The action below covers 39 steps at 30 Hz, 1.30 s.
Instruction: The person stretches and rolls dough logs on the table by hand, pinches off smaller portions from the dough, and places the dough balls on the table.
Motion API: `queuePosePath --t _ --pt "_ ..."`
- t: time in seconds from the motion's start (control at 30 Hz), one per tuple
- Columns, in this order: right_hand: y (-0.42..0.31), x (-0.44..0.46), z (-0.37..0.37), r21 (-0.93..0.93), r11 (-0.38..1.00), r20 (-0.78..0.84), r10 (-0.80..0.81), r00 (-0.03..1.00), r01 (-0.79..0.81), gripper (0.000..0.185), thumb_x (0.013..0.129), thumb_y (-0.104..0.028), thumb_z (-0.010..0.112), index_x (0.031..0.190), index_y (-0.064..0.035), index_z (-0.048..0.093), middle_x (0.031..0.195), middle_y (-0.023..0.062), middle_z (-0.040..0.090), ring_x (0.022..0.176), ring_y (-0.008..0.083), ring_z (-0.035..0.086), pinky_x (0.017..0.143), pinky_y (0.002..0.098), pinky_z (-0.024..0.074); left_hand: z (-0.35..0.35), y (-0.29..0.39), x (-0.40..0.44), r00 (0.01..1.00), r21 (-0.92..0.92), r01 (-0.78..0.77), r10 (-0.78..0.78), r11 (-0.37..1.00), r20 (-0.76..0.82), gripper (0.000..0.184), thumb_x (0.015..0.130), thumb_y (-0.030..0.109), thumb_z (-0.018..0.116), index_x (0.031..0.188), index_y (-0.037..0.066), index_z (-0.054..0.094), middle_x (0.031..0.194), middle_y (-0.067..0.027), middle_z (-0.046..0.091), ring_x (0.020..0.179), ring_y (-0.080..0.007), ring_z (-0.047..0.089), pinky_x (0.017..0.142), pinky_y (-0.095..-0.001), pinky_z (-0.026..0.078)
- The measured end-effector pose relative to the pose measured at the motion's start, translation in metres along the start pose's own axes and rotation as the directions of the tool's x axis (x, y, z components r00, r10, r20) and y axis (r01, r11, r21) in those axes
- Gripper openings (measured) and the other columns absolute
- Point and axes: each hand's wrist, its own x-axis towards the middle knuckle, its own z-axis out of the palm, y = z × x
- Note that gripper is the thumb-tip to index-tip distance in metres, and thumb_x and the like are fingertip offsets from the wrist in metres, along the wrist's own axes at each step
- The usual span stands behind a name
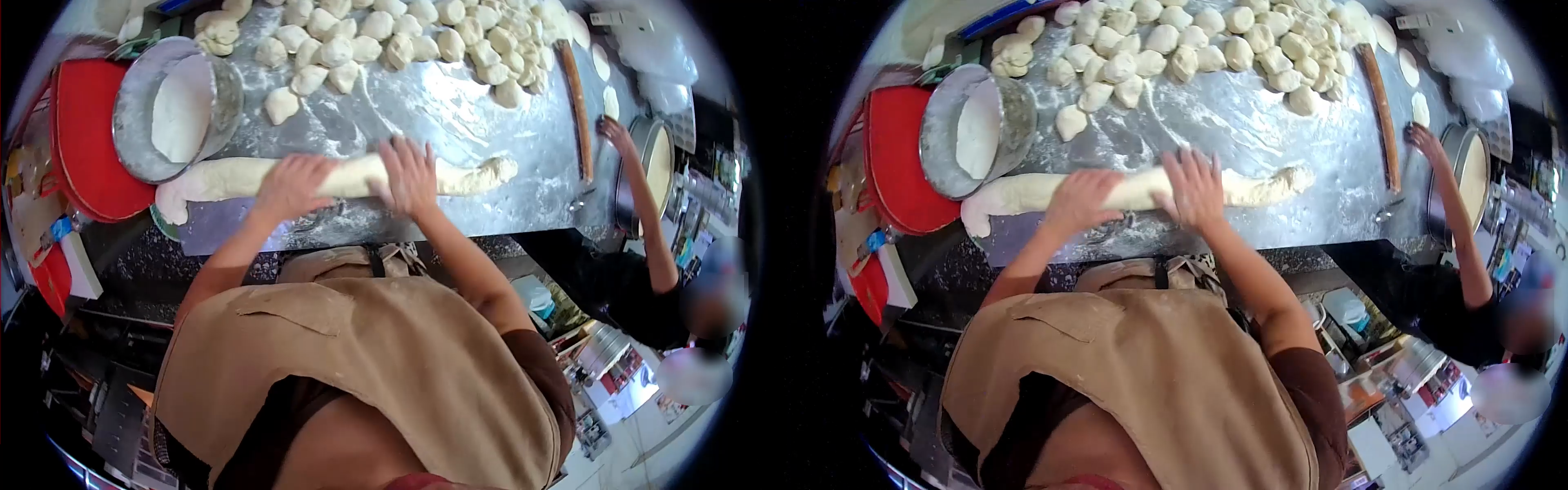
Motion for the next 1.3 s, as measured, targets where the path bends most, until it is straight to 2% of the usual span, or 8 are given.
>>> queuePosePath --t 0.13,0.47,0.57,0.73,0.9,1.0,1.1,1.3 --pt "0.027 0.081 0.001 -0.101 0.94 -0.305 0.282 0.91 -0.325 0.054 0.088 -0.046 0.045 0.131 -0.0136 0.045 0.135 0.0207 0.042 0.126 0.0406 0.037 0.105 0.0602 0.0187 -0.006 -0.037 0.05 0.978 0.105 0.194 -0.183 0.976 -0.102 0.067 0.078 0.049 0.061 0.132 0.014 0.043 0.124 -0.0121 0.051 0.11 -0.0278 0.052 0.097 -0.0429 0.038" --pt "0.101 -0.054 -0.021 -0.316 0.91 0.101 0.313 0.944 -0.268 0.063 0.09 -0.056 0.033 0.139 -0.0175 0.034 0.146 0.0109 0.029 0.137 0.0256 0.026 0.113 0.0495 0.0043 0.013 0.033 0.055 0.955 0.243 0.286 -0.298 0.927 0.012 0.058 0.091 0.04 0.045 0.142 0.015 0.033 0.148 -0.0076 0.029 0.136 -0.0257 0.027 0.112 -0.0472 0.017" --pt "0.17 0.016 -0.041 -0.299 0.905 -0.14 0.273 0.952 -0.304 0.056 0.09 -0.052 0.04 0.132 -0.0148 0.043 0.132 0.014 0.047 0.125 0.0283 0.042 0.11 0.0514 0.0163 0.001 -0.007 0.124 0.927 0.148 0.305 -0.257 0.941 -0.274 0.046 0.085 0.033 0.056 0.126 0.015 0.05 0.124 -0.0079 0.05 0.118 -0.03 0.044 0.094 -0.0454 0.036" --pt "0.227 -0.032 -0.073 -0.156 0.943 -0.524 0.173 0.834 -0.293 0.042 0.085 -0.029 0.059 0.122 -0.009 0.056 0.121 0.0129 0.055 0.116 0.0283 0.05 0.105 0.0464 0.0288 0.003 0.003 0.037 0.879 0.066 0.12 -0.076 0.991 -0.47 0.062 0.075 0.034 0.066 0.125 0.004 0.046 0.13 -0.0162 0.046 0.123 -0.0354 0.04 0.102 -0.0528 0.029" --pt "0.248 -0.218 -0.066 -0.002 0.762 -0.494 0.562 0.663 -0.648 0.032 0.094 -0.019 0.044 0.117 0.0007 0.055 0.12 0.0213 0.052 0.113 0.0371 0.049 0.097 0.0418 0.0378 0.067 0.015 -0.153 0.931 0.166 0.317 -0.339 0.934 0.133 0.102 0.061 0.058 0.071 0.132 -0.006 0.034 0.142 -0.0278 0.027 0.134 -0.0413 0.022 0.109 -0.0539 0.017" --pt "0.256 -0.255 -0.066 0.219 0.637 -0.543 0.709 0.45 -0.739 0.034 0.098 -0.023 0.039 0.115 0.0018 0.055 0.117 0.0178 0.054 0.105 0.0315 0.053 0.09 0.0381 0.0432 0.065 0.074 -0.045 0.751 0.205 0.447 -0.49 0.871 0.442 0.107 0.062 0.063 0.068 0.135 -0.007 0.031 0.144 -0.0286 0.023 0.136 -0.0402 0.018 0.111 -0.0498 0.015" --pt "0.251 -0.238 -0.073 0.689 0.459 -0.396 0.887 0.239 -0.561 0.037 0.1 -0.028 0.036 0.117 0.0003 0.053 0.119 0.014 0.053 0.102 0.0249 0.055 0.084 0.0339 0.0458 0.113 0.145 0.038 0.97 0.029 0.121 -0.124 0.992 0.211 0.104 0.072 0.063 0.061 0.138 -0.009 0.025 0.146 -0.0282 0.019 0.138 -0.0381 0.014 0.113 -0.0448 0.012" --pt "0.251 -0.215 -0.086 0.739 0.529 -0.374 0.837 0.399 -0.418 0.041 0.1 -0.032 0.035 0.118 0.0005 0.053 0.118 0.0127 0.053 0.102 0.0222 0.055 0.083 0.0335 0.0462 0.163 0.268 0.255 0.98 0.016 -0.116 0.117 0.993 -0.16 0.083 0.081 0.054 0.051 0.137 -0.003 0.031 0.144 -0.0236 0.025 0.135 -0.0317 0.024 0.11 -0.0425 0.021"
